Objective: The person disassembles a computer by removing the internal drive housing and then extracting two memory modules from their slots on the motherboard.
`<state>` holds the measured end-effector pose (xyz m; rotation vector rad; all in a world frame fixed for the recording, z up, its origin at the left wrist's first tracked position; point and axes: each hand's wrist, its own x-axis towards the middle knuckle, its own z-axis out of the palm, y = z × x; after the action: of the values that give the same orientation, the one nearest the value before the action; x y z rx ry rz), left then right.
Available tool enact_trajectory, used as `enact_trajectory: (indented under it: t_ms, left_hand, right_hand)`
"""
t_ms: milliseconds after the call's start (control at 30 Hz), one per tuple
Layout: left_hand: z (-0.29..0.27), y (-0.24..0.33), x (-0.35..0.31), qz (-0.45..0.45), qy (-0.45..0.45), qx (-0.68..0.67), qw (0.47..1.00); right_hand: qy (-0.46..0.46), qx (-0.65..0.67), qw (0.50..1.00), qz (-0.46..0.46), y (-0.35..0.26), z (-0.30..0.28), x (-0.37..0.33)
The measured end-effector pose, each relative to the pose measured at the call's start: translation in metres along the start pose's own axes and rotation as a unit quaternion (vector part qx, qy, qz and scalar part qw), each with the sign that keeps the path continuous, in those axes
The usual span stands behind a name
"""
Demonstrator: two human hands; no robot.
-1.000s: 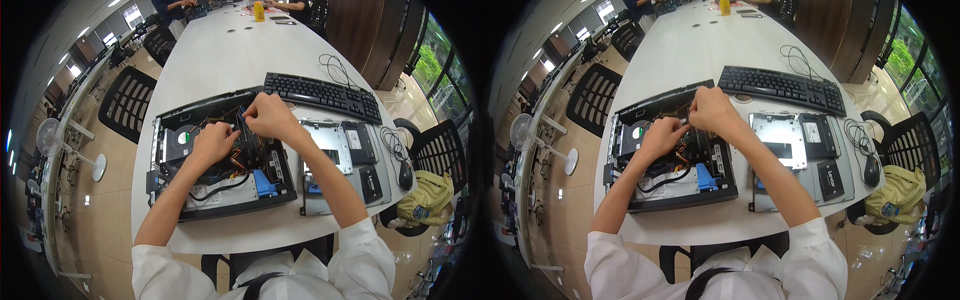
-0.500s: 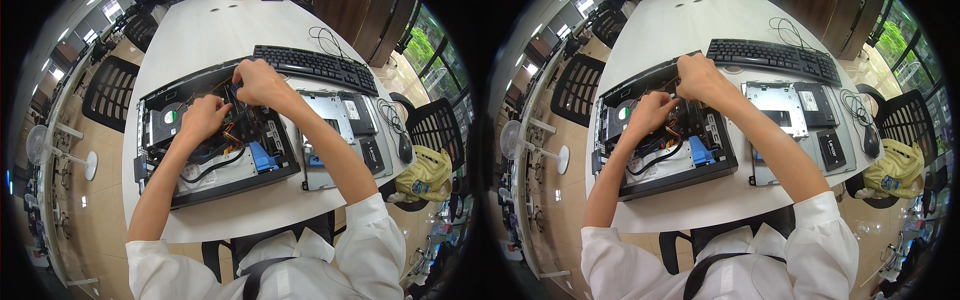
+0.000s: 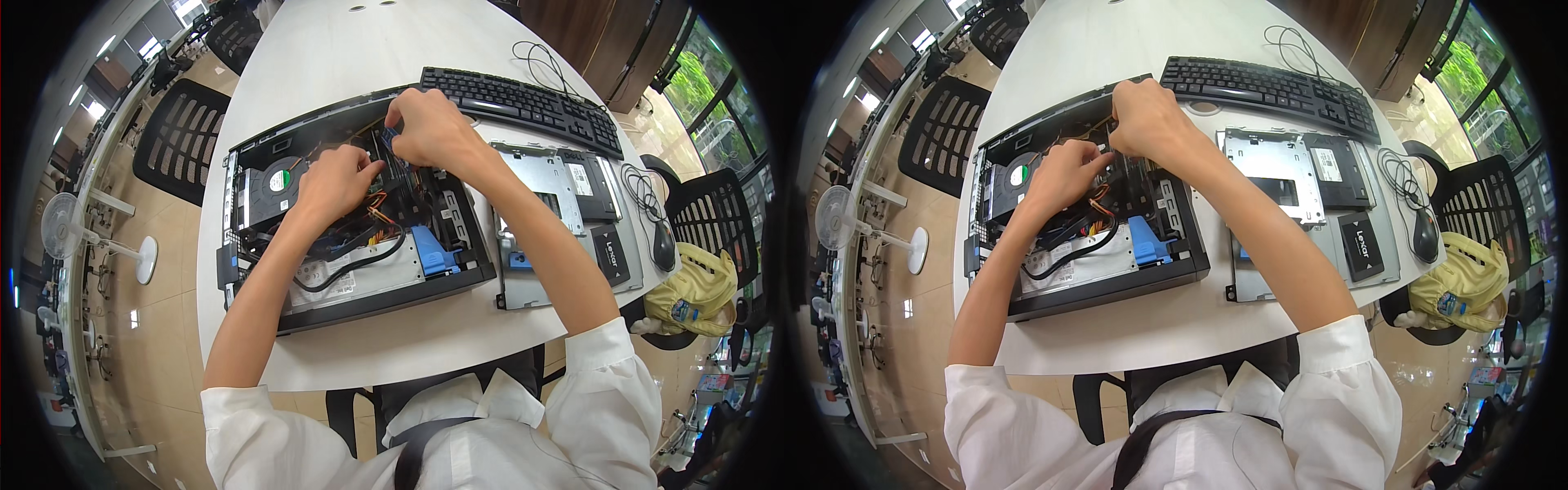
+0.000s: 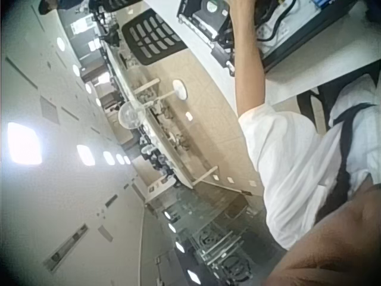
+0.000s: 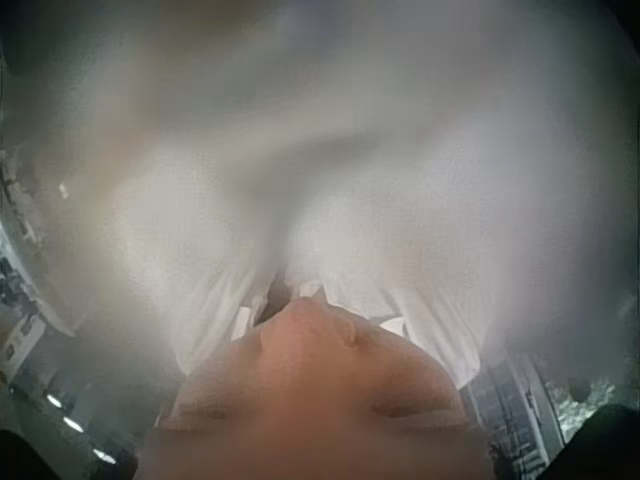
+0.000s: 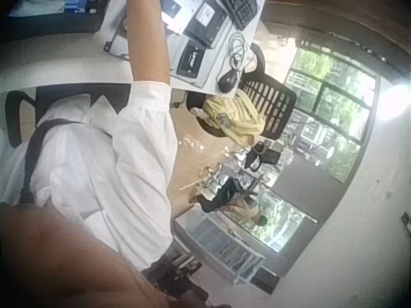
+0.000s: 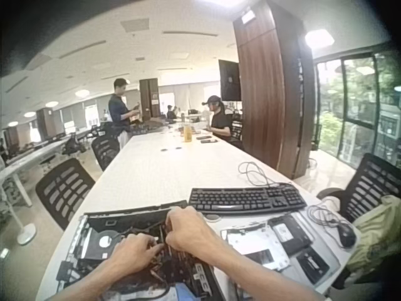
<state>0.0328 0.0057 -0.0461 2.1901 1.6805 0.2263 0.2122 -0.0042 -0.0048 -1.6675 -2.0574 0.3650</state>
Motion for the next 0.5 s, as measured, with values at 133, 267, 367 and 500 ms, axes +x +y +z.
enact_trajectory:
  t_ms: [133, 267, 367, 500]
  left_hand:
    - [-0.0007, 0.0008, 0.0002, -0.004, -0.007, 0.005, 1.0]
    - [-0.0007, 0.0016, -0.0003, -0.005, -0.01, 0.007, 1.0]
    - [-0.001, 0.0006, -0.0001, -0.001, -0.006, 0.004, 1.0]
    - [-0.0007, 0.0012, 0.0006, -0.004, -0.009, 0.011, 1.0]
  right_hand:
    - [-0.004, -0.014, 1.0, 0.005, -0.0011, -0.0012, 0.0009]
    - [-0.005, -0.012, 1.0, 0.003, 0.0006, -0.0002, 0.0017]
    - [-0.004, -0.002, 1.0, 0.002, 0.0008, 0.0002, 0.0017]
    - [-0.004, 0.002, 1.0, -0.007, 0.0022, 0.0003, 0.0022]
